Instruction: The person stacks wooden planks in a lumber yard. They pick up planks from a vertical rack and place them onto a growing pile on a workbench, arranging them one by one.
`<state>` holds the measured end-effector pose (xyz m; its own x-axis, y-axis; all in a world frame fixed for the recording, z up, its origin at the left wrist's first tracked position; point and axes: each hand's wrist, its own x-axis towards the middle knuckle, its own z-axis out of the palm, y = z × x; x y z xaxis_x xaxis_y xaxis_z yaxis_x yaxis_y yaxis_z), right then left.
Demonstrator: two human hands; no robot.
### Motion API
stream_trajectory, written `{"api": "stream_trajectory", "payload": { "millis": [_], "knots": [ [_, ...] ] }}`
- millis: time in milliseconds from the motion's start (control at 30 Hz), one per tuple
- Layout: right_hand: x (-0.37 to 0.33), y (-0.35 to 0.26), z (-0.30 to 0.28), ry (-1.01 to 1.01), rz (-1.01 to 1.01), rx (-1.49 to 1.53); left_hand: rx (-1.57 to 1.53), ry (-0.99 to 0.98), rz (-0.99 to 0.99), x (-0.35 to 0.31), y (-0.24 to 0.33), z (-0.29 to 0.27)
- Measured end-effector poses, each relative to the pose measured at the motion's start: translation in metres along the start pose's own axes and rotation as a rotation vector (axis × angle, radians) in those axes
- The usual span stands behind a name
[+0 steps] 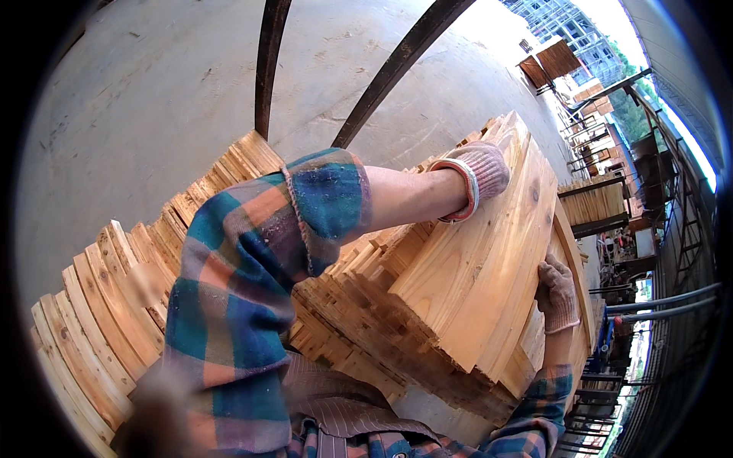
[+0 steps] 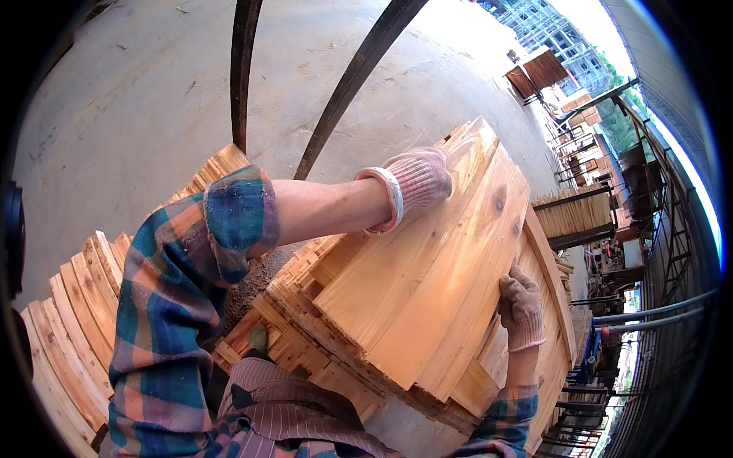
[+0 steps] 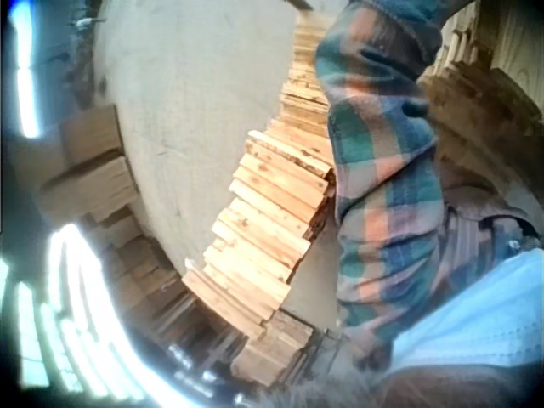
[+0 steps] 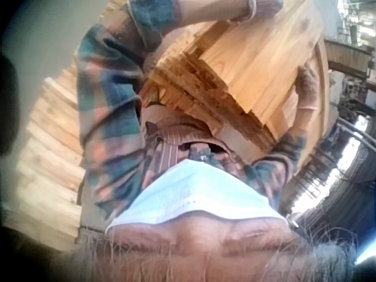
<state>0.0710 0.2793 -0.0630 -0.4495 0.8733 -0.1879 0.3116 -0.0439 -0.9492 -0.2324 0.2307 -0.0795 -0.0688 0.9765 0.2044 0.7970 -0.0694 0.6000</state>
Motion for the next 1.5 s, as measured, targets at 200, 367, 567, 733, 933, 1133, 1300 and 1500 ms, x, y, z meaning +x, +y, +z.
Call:
{"api": "stream_trajectory", "payload": {
  "millis": [200, 367, 567, 733, 933, 1133, 1300, 1500],
  "knots": [
    [0.002, 0.006, -0.014, -0.064, -0.018, -0.020, 0.151, -0.039, 0.103, -0.009, -0.004, -0.001],
    [-0.002, 0.010, -0.012, -0.099, -0.040, -0.064, 0.374, -0.013, 0.152, -0.014, -0.006, 0.010],
    [0.029, 0.029, -0.023, -0.185, -0.046, -0.091, 0.155, 0.134, 0.114, -0.044, -0.042, -0.014],
    [0.003, -0.004, -0.045, -0.162, -0.052, -0.105, -0.987, 0.293, 0.079, -0.139, -0.021, -0.071],
    [-0.112, 0.008, -0.018, -0.197, -0.689, -0.471, -1.045, 0.886, -0.653, -0.435, -0.055, -0.003],
    [-0.204, 0.128, 0.055, -0.993, -0.179, -0.161, -1.724, 0.966, -0.918, -0.593, -0.123, 0.222],
    [-0.173, 0.291, 0.266, -0.885, 0.244, 0.000, -1.775, 0.959, -1.058, -0.579, -0.164, 0.316],
    [-0.059, 0.382, 0.481, -0.421, 0.746, 0.244, -1.658, 1.019, -1.328, -0.558, -0.226, 0.310]
  ]
}}
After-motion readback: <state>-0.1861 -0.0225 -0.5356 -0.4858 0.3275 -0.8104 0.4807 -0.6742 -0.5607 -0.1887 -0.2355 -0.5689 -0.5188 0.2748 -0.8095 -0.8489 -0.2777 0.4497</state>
